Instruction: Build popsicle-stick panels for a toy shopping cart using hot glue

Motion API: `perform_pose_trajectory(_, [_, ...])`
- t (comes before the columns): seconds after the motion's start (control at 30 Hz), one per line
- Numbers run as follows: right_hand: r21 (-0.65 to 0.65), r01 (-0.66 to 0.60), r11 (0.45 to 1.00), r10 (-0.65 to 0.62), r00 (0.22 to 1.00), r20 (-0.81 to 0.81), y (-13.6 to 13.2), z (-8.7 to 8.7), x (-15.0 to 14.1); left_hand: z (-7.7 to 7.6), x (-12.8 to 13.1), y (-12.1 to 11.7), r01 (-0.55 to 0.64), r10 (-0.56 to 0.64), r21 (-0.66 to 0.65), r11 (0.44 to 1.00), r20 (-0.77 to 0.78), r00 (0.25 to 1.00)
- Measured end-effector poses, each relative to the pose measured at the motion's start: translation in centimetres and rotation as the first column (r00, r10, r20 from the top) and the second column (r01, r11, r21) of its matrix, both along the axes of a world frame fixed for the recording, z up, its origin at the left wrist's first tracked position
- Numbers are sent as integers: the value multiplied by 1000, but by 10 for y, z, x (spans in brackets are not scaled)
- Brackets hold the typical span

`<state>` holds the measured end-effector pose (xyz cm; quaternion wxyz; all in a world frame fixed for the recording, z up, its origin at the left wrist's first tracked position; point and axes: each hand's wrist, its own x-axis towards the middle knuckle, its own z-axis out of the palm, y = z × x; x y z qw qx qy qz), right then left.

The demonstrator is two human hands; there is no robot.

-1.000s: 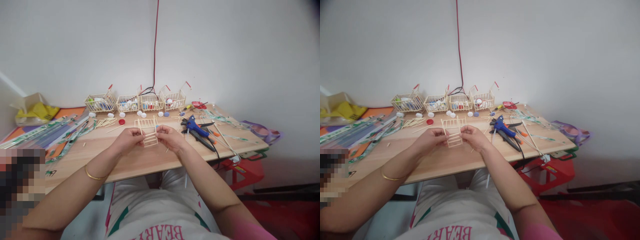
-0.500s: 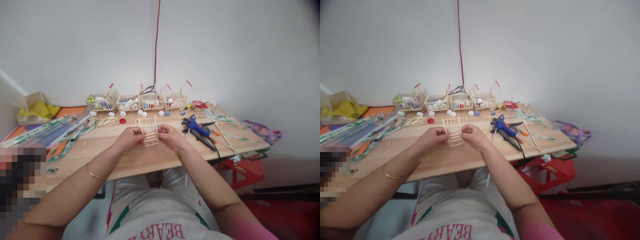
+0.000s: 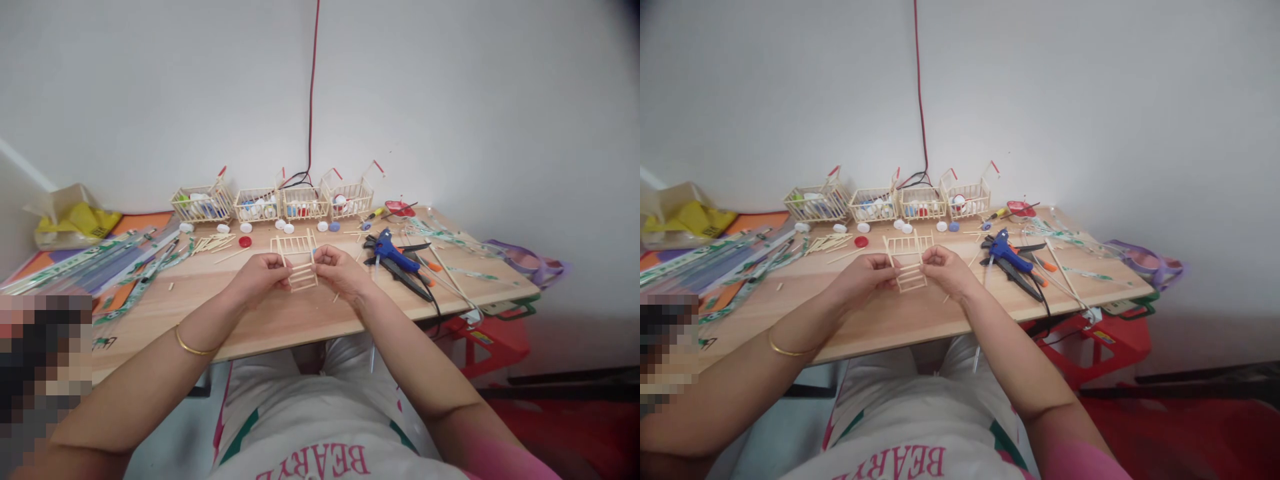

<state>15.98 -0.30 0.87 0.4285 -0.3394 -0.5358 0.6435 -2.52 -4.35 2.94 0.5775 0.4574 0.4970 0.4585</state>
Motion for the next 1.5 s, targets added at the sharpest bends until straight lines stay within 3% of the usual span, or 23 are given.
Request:
perform_pose_trajectory(0.2, [188,81,979,-98,992,85,0,1,-2,0,0,1,-28,28,-3,1000,27,999])
perform_pose_trajectory(0.43, [423,137,896,-219,964,151,-2,1,-4,0,-2,0,-36,42,-39,999,150,988])
perform_pose_trajectory(0.8, [415,159,896,-228,966,122,-2,-2,-8,-2,-1,0,-33,42,-52,998,184,982])
perform_pose_trajectory(1.1, [580,175,796,-343,919,193,-7,6,-4,-3,-1,0,-38,47,-54,998,191,981])
perform_pose_trajectory(1.33, [518,216,828,-355,916,186,-6,4,-4,-8,-2,1,-47,47,-1,999,142,989])
perform_pose_trajectory(1.5, [555,195,809,-352,916,191,-8,7,-4,-10,-2,2,-61,57,37,997,110,992])
